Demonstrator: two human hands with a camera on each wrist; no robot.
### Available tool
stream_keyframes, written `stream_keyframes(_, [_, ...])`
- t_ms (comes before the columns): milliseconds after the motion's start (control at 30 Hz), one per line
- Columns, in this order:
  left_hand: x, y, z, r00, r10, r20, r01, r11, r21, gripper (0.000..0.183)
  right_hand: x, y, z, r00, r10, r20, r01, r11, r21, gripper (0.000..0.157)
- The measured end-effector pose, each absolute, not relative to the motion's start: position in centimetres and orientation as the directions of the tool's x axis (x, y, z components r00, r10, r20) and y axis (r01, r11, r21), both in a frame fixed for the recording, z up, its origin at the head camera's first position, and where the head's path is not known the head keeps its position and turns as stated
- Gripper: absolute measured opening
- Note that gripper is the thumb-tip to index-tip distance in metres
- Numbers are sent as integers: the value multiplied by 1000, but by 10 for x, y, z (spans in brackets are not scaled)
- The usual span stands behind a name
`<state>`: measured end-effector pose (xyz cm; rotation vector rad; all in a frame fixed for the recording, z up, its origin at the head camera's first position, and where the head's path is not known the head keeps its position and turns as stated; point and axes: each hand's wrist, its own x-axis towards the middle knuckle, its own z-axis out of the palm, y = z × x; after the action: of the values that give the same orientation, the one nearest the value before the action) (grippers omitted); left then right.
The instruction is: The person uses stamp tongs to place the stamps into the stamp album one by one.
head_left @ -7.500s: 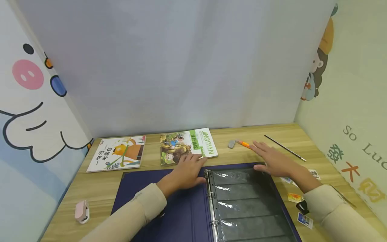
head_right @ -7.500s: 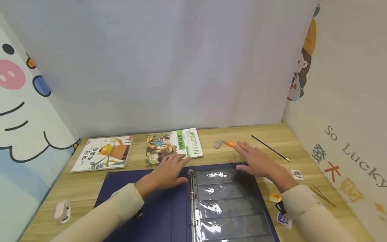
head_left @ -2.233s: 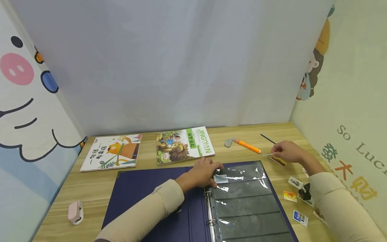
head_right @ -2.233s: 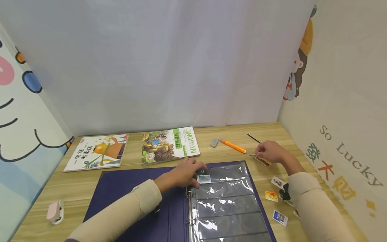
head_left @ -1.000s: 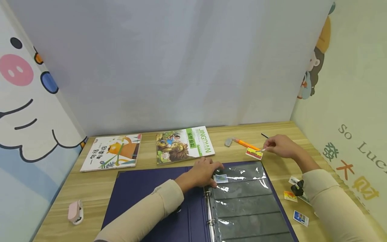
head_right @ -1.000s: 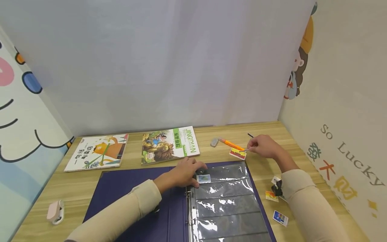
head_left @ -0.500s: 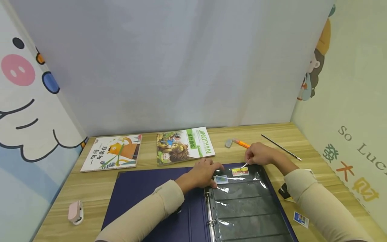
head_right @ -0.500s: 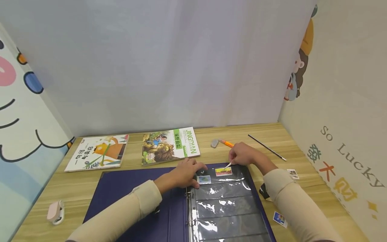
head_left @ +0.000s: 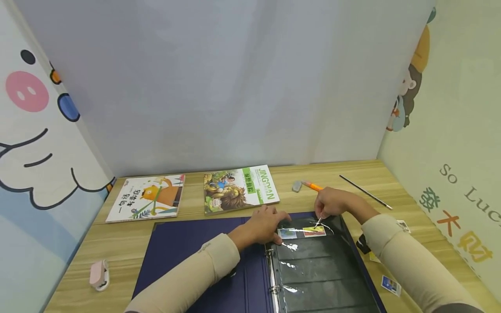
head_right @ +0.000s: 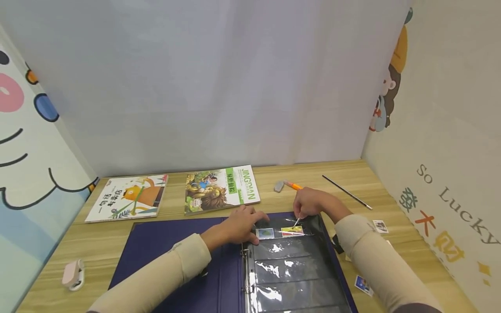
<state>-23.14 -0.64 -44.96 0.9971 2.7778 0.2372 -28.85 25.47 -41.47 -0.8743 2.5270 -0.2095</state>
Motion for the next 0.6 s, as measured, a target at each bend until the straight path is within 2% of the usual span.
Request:
stream_keyframes(167, [-231, -5, -451, -759, 636, -140, 608, 769, 198, 68, -288, 262, -407, -696, -622, -358, -544, 783, -302, 12])
stream_keyframes(433, [-218, -6, -437, -750, 648, -133, 638, 762, 116, 67, -274, 321, -401, -854, -505, -129, -432, 824, -367, 13])
stream_keyframes(600, [-198, -8, -427, -724, 683, -95, 675, 730, 101, 64, -250, 363, -399, -890, -444, -107, -372, 840, -395, 18])
